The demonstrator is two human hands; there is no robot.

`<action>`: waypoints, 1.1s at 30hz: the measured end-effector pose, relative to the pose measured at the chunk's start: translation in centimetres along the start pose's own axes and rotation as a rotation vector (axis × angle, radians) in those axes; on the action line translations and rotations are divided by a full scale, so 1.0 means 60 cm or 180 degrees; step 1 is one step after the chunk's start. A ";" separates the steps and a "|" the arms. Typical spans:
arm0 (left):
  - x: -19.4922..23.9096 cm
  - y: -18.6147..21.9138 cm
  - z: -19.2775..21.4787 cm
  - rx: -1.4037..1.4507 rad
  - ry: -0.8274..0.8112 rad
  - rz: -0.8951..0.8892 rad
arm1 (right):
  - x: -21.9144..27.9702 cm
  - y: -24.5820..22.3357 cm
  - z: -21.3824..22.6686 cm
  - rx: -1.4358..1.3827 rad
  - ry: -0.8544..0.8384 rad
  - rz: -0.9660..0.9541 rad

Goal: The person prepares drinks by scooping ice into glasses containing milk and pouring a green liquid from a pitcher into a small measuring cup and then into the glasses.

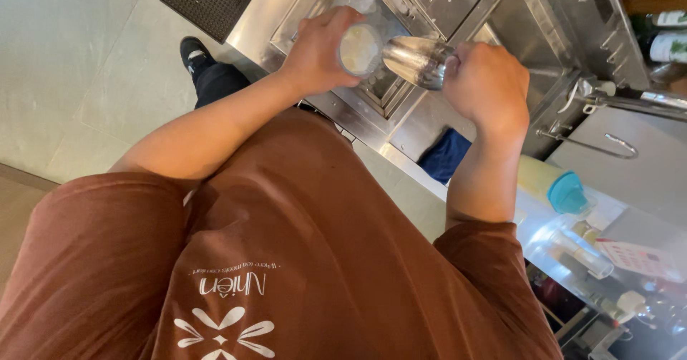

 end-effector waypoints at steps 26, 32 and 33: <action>0.253 -0.106 0.685 -0.0755 0.1253 0.0170 | -0.148 -0.171 -0.406 -0.0119 -0.0675 -0.2037; 0.211 -0.106 0.885 -0.0343 0.1221 0.0182 | -0.179 -0.370 -0.283 -0.1783 0.1841 -0.0964; 0.190 -0.097 0.916 -0.0429 0.1141 0.0069 | -0.196 -0.402 -0.280 -0.2736 0.1623 -0.0865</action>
Point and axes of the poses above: each hand's wrist, its own x-axis away from the middle knuckle, its own z-axis out of the back of the hand, y = z × x, the point moved 5 cm from there along -x, towards the middle knuckle, and after that the axes turned 2 degrees about z, right-handed, at the moved point
